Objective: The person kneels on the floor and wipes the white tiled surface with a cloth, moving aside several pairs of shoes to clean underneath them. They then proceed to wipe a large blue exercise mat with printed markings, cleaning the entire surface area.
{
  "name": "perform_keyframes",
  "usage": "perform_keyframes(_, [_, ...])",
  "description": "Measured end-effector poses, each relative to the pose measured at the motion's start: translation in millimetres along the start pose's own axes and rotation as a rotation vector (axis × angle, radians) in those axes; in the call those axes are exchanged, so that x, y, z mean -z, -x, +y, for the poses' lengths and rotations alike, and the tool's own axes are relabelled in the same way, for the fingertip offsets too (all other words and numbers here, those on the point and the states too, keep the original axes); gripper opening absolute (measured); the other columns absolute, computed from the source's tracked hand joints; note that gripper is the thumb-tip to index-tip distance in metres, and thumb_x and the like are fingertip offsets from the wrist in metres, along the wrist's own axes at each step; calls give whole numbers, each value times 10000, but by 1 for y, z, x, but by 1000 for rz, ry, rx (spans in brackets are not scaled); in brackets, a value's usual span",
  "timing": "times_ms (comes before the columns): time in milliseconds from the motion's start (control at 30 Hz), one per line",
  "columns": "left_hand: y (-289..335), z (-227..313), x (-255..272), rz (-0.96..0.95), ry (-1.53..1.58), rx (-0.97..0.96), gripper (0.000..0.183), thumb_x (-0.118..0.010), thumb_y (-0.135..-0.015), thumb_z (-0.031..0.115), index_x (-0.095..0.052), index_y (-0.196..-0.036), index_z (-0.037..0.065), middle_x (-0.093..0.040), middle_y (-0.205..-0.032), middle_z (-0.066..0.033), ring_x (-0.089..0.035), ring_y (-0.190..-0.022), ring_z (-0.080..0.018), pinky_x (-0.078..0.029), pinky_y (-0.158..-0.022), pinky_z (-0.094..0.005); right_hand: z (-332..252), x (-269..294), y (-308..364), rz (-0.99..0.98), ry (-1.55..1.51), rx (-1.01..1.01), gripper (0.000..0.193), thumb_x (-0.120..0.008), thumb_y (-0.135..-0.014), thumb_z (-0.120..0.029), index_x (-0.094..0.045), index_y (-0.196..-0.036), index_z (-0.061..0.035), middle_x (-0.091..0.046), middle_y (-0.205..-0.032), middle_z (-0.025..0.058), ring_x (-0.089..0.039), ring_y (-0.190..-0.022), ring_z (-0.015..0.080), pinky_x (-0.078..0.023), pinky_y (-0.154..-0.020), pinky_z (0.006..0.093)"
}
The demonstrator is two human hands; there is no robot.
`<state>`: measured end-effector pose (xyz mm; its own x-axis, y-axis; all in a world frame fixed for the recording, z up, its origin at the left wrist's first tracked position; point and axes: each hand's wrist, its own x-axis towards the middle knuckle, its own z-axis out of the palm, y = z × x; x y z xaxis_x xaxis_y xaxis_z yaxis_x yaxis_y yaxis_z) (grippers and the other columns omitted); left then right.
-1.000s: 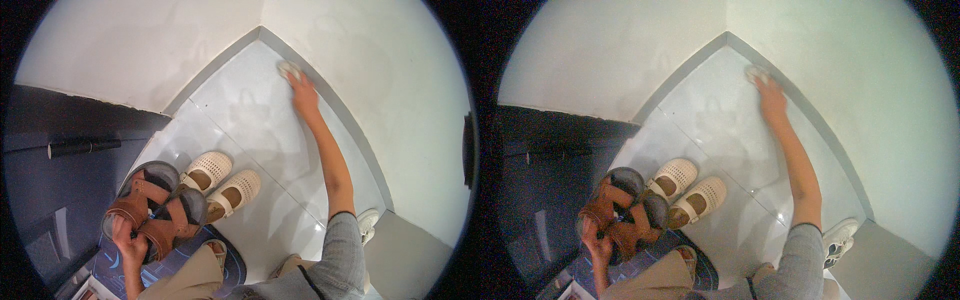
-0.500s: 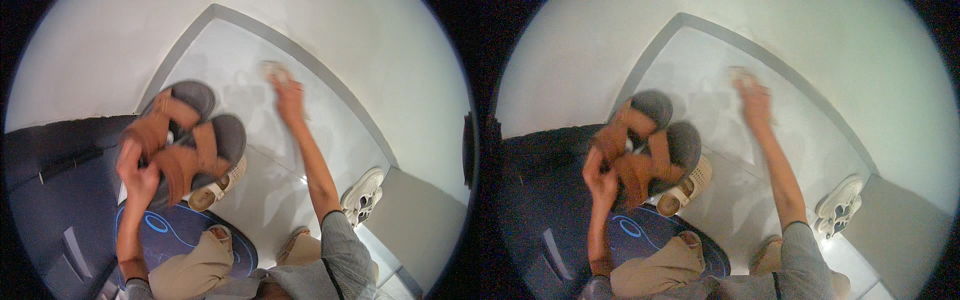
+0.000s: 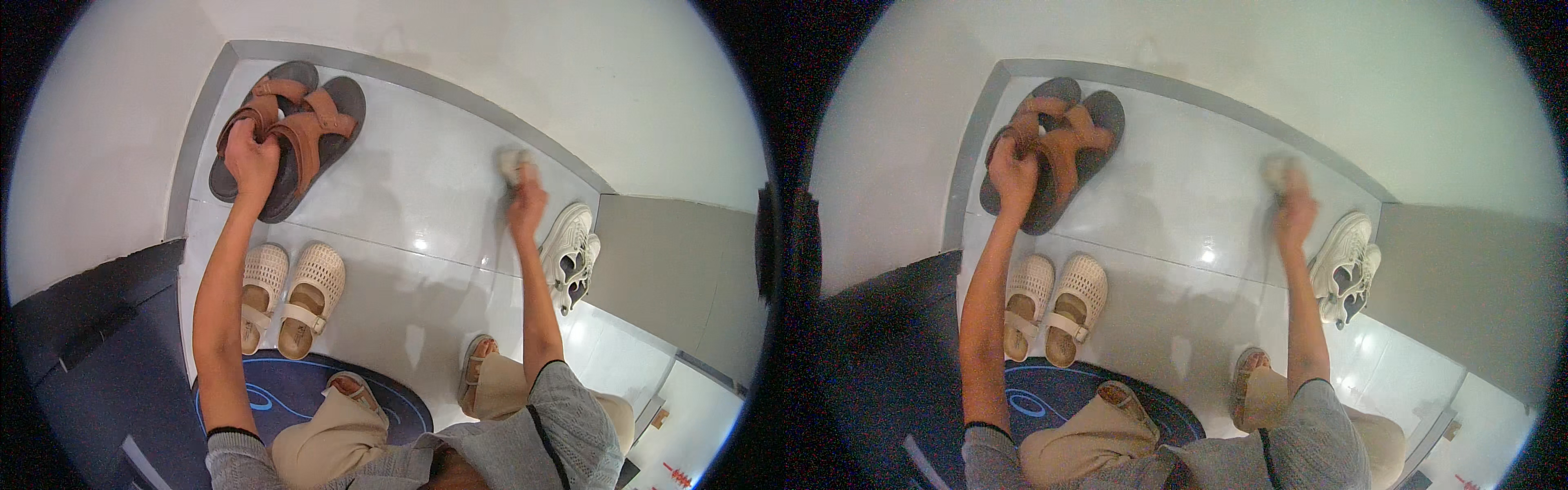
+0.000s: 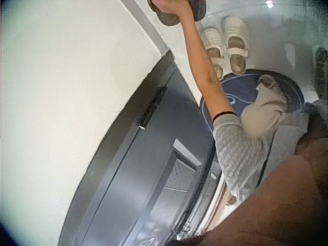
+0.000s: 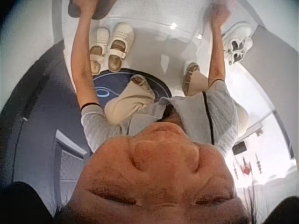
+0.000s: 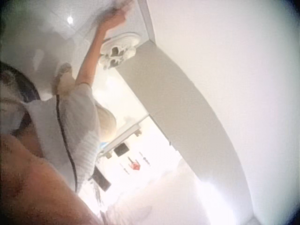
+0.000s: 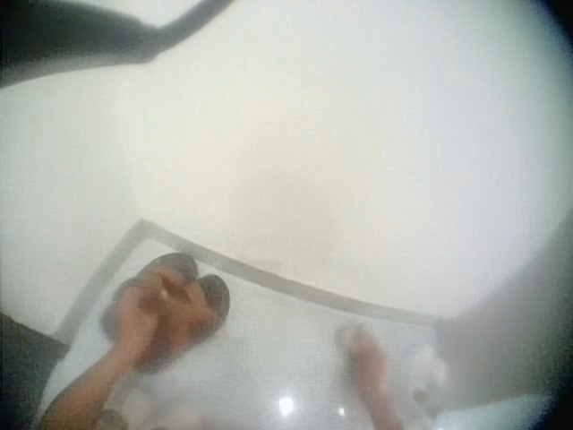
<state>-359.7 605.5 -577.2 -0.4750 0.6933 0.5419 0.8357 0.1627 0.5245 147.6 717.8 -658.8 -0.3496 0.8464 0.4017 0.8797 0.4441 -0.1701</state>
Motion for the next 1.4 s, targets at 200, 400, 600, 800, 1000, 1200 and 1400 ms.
perform_keyframes(200, [-17, -25, -26, 203, -88, 77, 206, -708, -740, 104, -642, -901, -6, -639, -876, -178, -615, -829, -406, -488, -742, -442, -1, -49, -26, -31, 36, -127, 547, -528, -822, 23, -595, -1341, -139, -502, -1447, 169, -573, -1080, 327, -385, -980, 415])
perform_keyframes(400, [-22, -50, -32, 182, -129, 128, 277, -714, -741, 135, -673, -992, 25, -681, -965, -181, -640, -926, -383, -502, -806, -439, -169, -45, -28, -245, -555, 295, 490, -516, -816, 78, -678, -1222, -143, -624, -1305, 144, -602, -982, 297, -438, -906, 378])
perform_keyframes(600, [-26, -56, -32, 38, -186, 148, 441, -785, -710, 156, -575, -1036, -54, -616, -1030, -254, -573, -1013, -428, -461, -871, -487, -214, -92, -136, -51, -516, 263, 462, -522, -875, 20, -649, -1268, -188, -635, -1295, 86, -612, -983, 315, -465, -882, 383])
perform_keyframes(800, [-20, -39, 1, -77, -157, 107, 523, -801, -704, 112, -480, -1063, -91, -534, -1082, -268, -488, -1058, -459, -423, -916, -486, -275, -91, -77, -319, -408, 512, 524, -608, -793, 23, -675, -1232, -254, -555, -1375, 33, -564, -1007, 339, -511, -878, 405])
perform_keyframes(1000, [-8, -43, 35, -107, -263, -54, 581, -763, -692, 51, -479, -1191, -40, -530, -1158, -264, -468, -1134, -456, -380, -977, -499, -225, -17, 26, -483, -541, 624, 534, -636, -651, 112, -753, -1072, -195, -607, -1345, 23, -557, -900, 318, -492, -837, 358])
perform_keyframes(1200, [78, -11, 143, -382, -198, 118, 407, -689, -849, 86, -560, -1230, 24, -603, -1197, -190, -579, -1110, -351, -472, -937, -417, -64, -5, 41, -389, -676, 158, 319, -531, -936, -96, -664, -1222, -141, -627, -1314, 87, -588, -1169, 269, -432, -1015, 405])
perform_keyframes(1400, [191, 27, 215, -551, -253, 367, 420, -791, -766, 202, -591, -1056, -26, -609, -991, -207, -562, -922, -383, -446, -862, -464, 48, -60, -13, 24, -5, -71, 486, -547, -907, -85, -566, -1382, -192, -522, -1445, 108, -578, -1208, 296, -450, -980, 407])
